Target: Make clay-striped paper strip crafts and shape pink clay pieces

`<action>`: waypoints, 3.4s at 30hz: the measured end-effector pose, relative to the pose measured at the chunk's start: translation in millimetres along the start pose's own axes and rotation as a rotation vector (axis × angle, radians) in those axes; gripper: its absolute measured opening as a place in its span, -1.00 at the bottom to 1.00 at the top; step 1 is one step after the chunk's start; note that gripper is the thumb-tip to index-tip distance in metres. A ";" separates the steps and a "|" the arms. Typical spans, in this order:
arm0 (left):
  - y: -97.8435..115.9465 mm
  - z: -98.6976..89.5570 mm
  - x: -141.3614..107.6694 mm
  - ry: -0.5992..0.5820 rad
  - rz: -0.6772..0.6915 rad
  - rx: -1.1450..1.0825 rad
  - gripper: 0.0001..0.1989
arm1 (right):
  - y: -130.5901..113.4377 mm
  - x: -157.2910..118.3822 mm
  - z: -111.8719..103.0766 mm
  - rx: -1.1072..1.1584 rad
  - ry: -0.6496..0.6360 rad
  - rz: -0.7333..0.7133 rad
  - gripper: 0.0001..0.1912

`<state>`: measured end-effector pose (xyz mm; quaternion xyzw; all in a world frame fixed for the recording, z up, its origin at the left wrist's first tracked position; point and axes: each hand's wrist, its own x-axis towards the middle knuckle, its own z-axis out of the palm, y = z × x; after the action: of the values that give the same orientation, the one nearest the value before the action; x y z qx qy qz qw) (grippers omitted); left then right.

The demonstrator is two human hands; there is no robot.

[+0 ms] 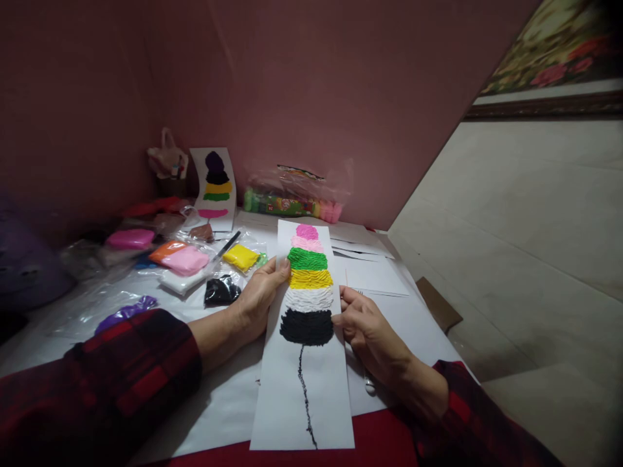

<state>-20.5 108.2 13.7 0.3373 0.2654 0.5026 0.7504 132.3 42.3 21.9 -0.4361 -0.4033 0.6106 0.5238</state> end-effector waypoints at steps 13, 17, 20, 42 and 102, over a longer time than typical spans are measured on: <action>-0.7 -1.1 0.2 -0.019 -0.001 -0.018 -0.84 | 3.4 0.8 -0.7 0.054 -0.016 -0.012 -0.55; -0.8 -1.1 0.5 -0.008 -0.002 -0.004 -0.86 | 4.6 1.7 -0.4 0.039 -0.014 -0.018 -0.55; -0.1 -0.2 0.3 0.017 -0.008 0.007 -0.89 | 4.6 2.3 0.1 0.027 -0.007 -0.017 -0.56; -0.2 0.3 1.1 0.024 0.000 0.037 -0.89 | -0.5 0.0 0.9 0.024 0.003 -0.011 -0.62; 0.0 0.7 0.2 0.016 -0.006 0.045 -0.83 | 0.2 -0.3 1.2 -0.003 0.003 -0.015 -0.58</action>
<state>-19.9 108.2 14.2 0.3492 0.2838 0.4968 0.7421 131.1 41.9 22.1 -0.4349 -0.4065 0.6054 0.5283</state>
